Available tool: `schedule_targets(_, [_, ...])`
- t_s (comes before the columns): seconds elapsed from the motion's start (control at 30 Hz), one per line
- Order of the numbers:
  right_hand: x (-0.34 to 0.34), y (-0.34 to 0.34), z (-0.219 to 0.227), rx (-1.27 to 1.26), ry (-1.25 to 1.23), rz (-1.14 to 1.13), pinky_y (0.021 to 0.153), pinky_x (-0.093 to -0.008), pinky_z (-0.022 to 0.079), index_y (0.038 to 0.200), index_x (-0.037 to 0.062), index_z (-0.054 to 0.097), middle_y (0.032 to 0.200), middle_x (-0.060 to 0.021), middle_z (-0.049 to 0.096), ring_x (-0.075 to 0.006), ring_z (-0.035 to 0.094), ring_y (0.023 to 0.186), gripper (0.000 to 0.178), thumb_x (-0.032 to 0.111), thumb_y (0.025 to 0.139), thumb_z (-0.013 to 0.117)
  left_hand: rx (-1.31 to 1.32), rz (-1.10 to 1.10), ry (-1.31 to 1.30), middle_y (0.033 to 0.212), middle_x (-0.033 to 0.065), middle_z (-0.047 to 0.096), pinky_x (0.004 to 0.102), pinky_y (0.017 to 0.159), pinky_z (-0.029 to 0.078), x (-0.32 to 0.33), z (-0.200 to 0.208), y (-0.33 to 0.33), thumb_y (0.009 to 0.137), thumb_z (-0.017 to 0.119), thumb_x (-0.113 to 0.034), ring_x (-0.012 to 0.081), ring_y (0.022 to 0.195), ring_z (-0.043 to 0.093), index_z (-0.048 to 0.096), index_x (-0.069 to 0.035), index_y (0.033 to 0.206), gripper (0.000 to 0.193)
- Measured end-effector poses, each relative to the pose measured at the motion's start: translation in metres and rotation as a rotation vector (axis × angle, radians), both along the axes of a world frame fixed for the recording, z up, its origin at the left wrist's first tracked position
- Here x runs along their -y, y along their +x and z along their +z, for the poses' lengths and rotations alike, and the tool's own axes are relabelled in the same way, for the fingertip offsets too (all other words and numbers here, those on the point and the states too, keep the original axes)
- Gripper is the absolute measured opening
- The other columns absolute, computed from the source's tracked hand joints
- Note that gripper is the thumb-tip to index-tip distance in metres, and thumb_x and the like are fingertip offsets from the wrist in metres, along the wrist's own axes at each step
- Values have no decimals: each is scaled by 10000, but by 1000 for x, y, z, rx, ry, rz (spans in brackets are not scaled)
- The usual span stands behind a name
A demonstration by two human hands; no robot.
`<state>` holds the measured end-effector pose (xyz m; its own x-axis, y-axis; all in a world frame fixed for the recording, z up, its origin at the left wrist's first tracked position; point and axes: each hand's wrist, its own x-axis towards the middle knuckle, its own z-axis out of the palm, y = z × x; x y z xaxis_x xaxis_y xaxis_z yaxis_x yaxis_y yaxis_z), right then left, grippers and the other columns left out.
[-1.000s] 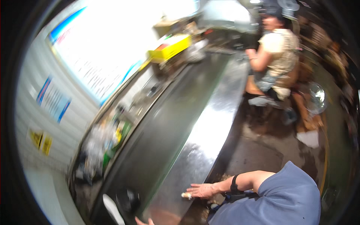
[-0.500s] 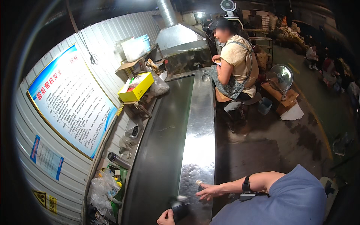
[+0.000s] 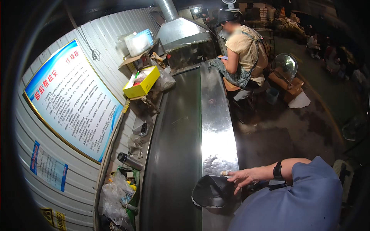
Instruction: Operating a shoe lasting machine to shape and secure the shoe upper to the last.
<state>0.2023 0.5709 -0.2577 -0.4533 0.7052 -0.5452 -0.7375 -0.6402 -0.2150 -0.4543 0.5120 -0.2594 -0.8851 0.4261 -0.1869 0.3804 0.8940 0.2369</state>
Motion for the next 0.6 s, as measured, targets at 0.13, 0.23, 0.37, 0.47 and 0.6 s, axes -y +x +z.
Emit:
schedule_targets(0.13, [-7, -2, 2, -33, 55, 38, 1052, -683, 394, 1597, 231, -66, 1635, -102, 13, -331, 334, 1418, 1022, 124, 932, 702, 47, 30, 64, 1224, 276, 603, 523, 962, 486, 2, -29, -6, 784, 760, -408, 433, 1065, 617, 412, 44, 1428, 861])
schedule_targets(0.23, [-11, 4, -5, 35, 37, 51, 1054, -678, 393, 1602, 229, -43, 1641, -76, -31, -270, 333, 1384, 999, 137, 938, 698, 76, 5, 71, 1164, 278, 636, 499, 962, 491, -1, -41, 2, 751, 794, -317, 441, 1012, 638, 476, 47, 1384, 796])
schedule_targets(0.37, [-16, -2, 37, 111, 33, 130, 1047, -669, 410, 1605, 226, -12, 1645, -81, -65, -293, 192, 1469, 975, 143, 940, 695, 132, -70, 213, 1085, 280, 679, 467, 962, 498, 13, -56, 6, 709, 840, -194, 453, 942, 665, 561, 50, 1324, 719])
schedule_targets(0.47, [-15, 24, 33, 241, 65, 113, 1012, -611, 451, 1559, 184, 187, 1627, -75, 135, -301, 276, 1450, 650, 299, 1030, 547, -432, -637, 222, 1034, 246, 681, 532, 940, 481, -7, 65, 180, 654, 813, -219, 402, 960, 660, 688, -42, 1156, 546])
schedule_targets(0.6, [-22, 24, 32, 358, 159, 117, 925, -516, 478, 1377, 162, 431, 1444, -46, 446, -249, 475, 1273, 374, 356, 1060, 471, -558, -1111, 490, 1080, 231, 660, 568, 953, 477, -9, 121, 281, 675, 812, -215, 410, 1045, 626, 683, -37, 1163, 534])
